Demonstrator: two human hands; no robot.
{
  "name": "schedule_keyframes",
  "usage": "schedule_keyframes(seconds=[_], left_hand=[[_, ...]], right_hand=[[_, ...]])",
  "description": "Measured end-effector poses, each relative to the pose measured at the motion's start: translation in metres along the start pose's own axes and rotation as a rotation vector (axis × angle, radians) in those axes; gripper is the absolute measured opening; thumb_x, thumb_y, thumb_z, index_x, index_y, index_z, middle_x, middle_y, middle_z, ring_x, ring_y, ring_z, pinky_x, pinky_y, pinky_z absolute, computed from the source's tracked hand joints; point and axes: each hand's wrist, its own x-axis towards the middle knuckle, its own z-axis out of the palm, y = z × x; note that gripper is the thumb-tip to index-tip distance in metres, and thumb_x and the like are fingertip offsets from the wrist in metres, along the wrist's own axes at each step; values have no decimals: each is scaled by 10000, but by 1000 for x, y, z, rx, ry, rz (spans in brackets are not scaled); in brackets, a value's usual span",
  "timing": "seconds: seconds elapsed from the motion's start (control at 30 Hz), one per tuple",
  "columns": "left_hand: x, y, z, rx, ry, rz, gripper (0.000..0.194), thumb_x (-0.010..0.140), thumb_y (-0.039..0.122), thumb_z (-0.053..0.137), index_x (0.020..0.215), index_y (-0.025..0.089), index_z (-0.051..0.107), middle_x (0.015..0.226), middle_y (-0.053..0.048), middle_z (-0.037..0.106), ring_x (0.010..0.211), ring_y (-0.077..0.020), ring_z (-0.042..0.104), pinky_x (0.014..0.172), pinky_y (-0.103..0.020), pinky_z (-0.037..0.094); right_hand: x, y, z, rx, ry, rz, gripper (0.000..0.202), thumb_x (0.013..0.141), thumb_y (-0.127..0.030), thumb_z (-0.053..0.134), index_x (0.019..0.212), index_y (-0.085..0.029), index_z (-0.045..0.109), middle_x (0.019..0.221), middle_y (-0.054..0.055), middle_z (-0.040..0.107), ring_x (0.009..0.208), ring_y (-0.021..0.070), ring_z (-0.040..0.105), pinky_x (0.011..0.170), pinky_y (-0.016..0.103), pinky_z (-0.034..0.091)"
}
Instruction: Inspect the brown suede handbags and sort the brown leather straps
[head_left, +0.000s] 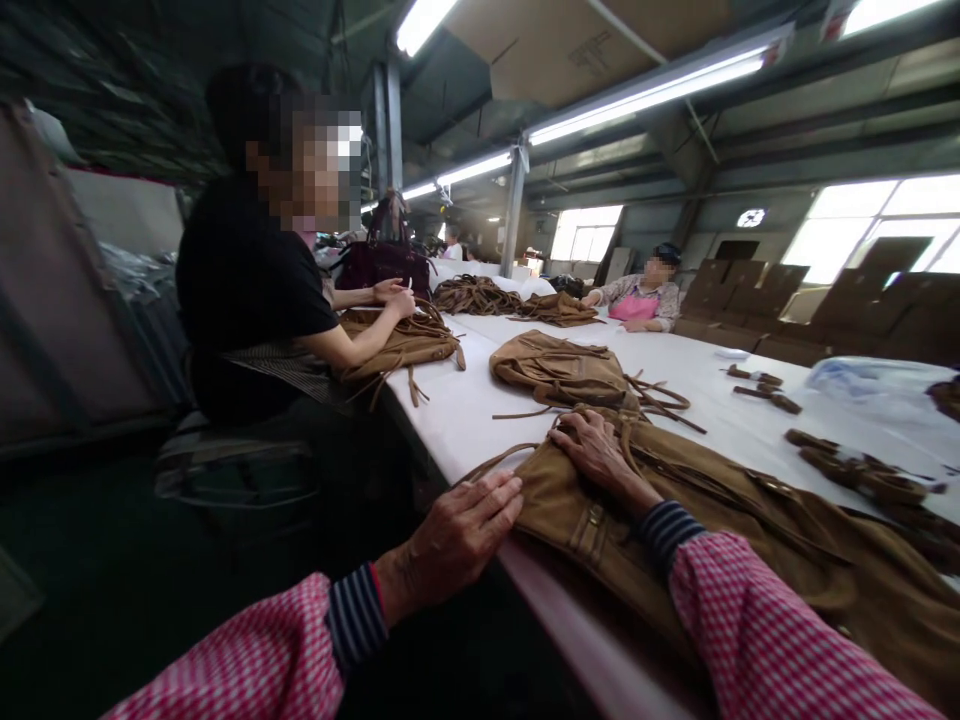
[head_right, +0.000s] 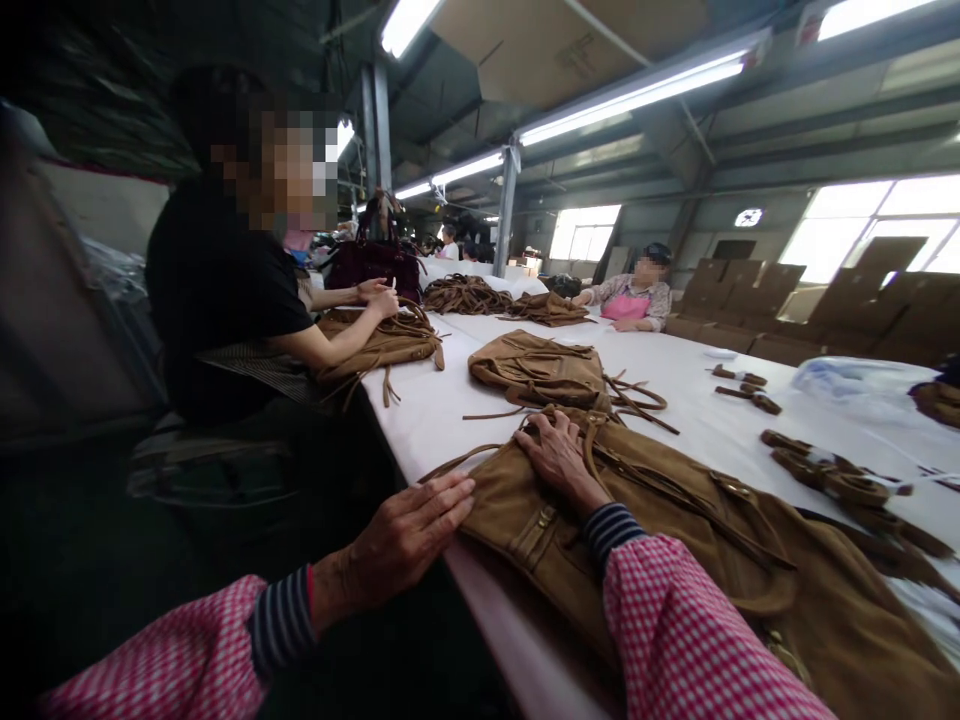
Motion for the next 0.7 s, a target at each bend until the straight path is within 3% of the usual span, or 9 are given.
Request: schedule_keyframes(seconds=[0.1,0.17,0.3,0.37,0.43,0.53,0.6,0.7], left_hand=[[-11,6,2,10,-21,-15,433,962,117,512,1392,72,537,1472,-178,580,1432,-317,481,1160,-473,485],[-11,9,-2,-22,-29,-11,443,936,139,535,1373,65,550,1461,-182,586,1424,-324,484,1165,-476,476],[5,8,-18,-172,-55,-75,386,951,204,549,1314,80,590,1409,-178,618,1379,-308,514,1157,-470,463],[24,3,-25,-248,-107,-145,281,1001,317,543,1152,120,676,1238,-150,705,1231,-286,612,1079,-444,506],[45,-3,-27,-256,-195,-203,359,1031,424,499,922,159,716,990,-108,746,1015,-258,675,960,-413,541],[60,-7,-14,-196,-227,-215,382,1045,381,470,819,180,704,862,-74,728,888,-226,671,885,-370,541],[55,-6,1,-220,-146,-210,287,1036,281,461,926,189,710,967,-68,739,968,-219,675,930,-356,547],[34,-4,19,-307,-48,-271,323,1046,229,379,1150,203,684,1235,-73,712,1198,-209,641,1086,-375,516]], right_hand=[[-6,-6,0,-26,63,-23,450,980,-531,494,1320,-269,629,1491,121,416,1276,345,448,1067,480,348],[-13,-15,-1,-26,74,-6,452,992,-535,463,1306,-253,624,1447,129,466,1251,342,465,1038,480,365],[-31,-39,0,-112,-4,-116,531,1018,-620,352,1307,-243,591,1352,143,561,1226,344,483,992,492,382],[-36,-48,4,-220,-61,-198,551,1035,-599,316,1366,-230,557,1391,173,545,1247,357,471,988,508,372],[-38,-52,8,-295,-112,-237,567,1048,-558,297,1443,-207,503,1445,209,506,1276,375,455,991,530,362],[-35,-51,12,-288,-151,-232,593,1051,-533,288,1509,-190,442,1505,227,457,1327,387,428,1010,551,350],[-32,-50,11,-228,-153,-204,600,1049,-544,280,1514,-200,441,1533,218,438,1362,382,406,1035,565,335],[-30,-51,2,-116,-182,-198,590,1039,-558,305,1498,-222,463,1534,195,444,1382,375,391,1057,587,316]])
